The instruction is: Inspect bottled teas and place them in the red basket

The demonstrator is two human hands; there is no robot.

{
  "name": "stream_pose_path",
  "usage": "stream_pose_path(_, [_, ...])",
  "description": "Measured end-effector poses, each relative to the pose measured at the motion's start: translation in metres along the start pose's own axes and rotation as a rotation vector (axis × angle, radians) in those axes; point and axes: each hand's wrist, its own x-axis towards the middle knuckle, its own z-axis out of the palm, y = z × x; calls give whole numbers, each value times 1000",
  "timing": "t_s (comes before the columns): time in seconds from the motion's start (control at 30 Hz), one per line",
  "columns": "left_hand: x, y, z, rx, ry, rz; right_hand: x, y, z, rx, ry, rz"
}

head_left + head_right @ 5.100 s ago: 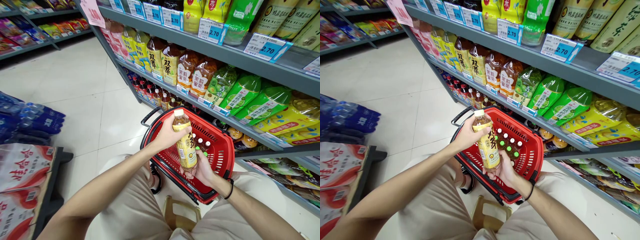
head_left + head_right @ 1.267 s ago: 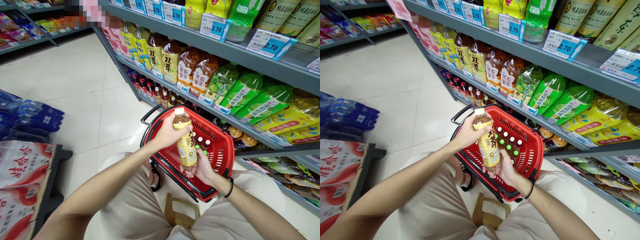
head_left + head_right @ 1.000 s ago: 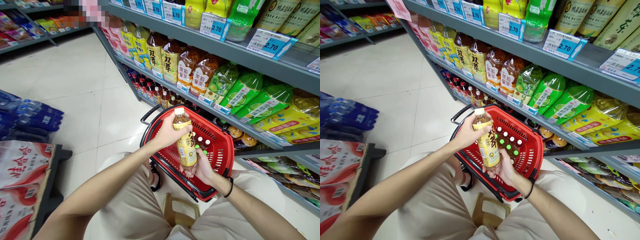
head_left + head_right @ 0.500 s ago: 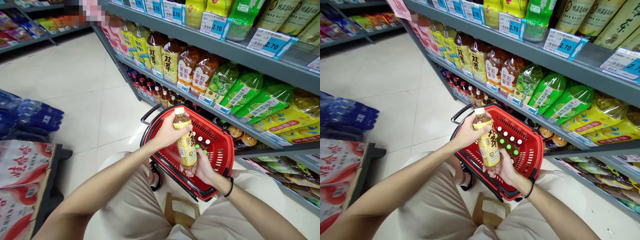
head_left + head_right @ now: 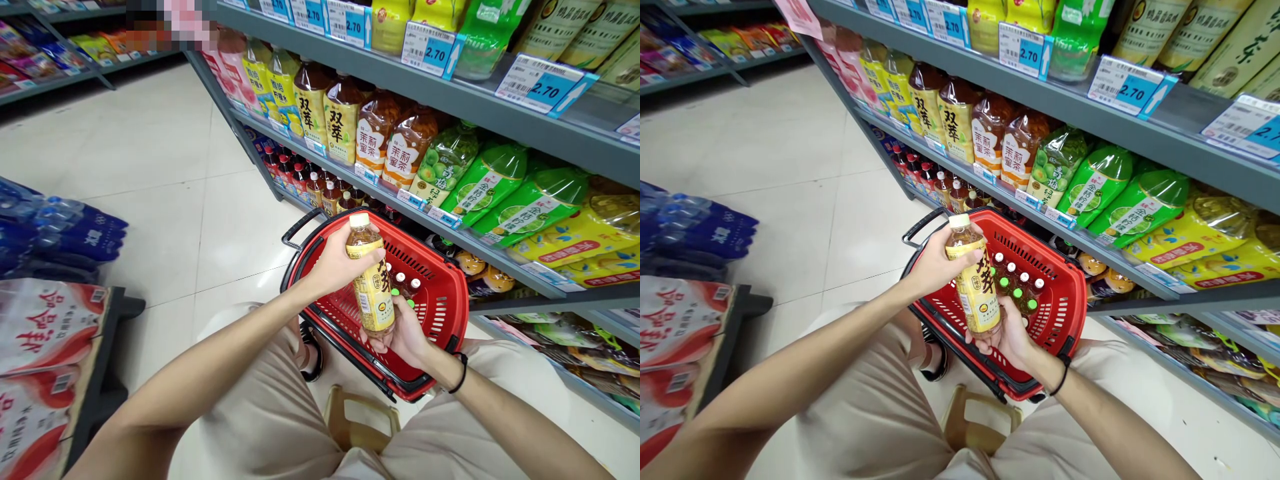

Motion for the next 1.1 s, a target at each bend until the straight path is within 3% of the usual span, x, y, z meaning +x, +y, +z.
stream_pose_path(0.4, [9, -3, -13, -110, 82, 52, -7, -6, -1, 113, -140, -103])
stream_pose_path(0.57, [14, 2, -21, -115, 125, 46, -9, -6, 1, -49, -144, -293])
stream_pose_path(0.73, [13, 5, -24, -116, 125, 40, -7, -5, -2, -189, -93, -406])
stream_pose_path(0.97, [10, 7, -24, -92, 117, 35, 0, -4, -5, -279, 116, -476])
stream_pose_path(1.1, [12, 6, -23, -224, 160, -46, -2, -8, -3, -305, 193, -550])
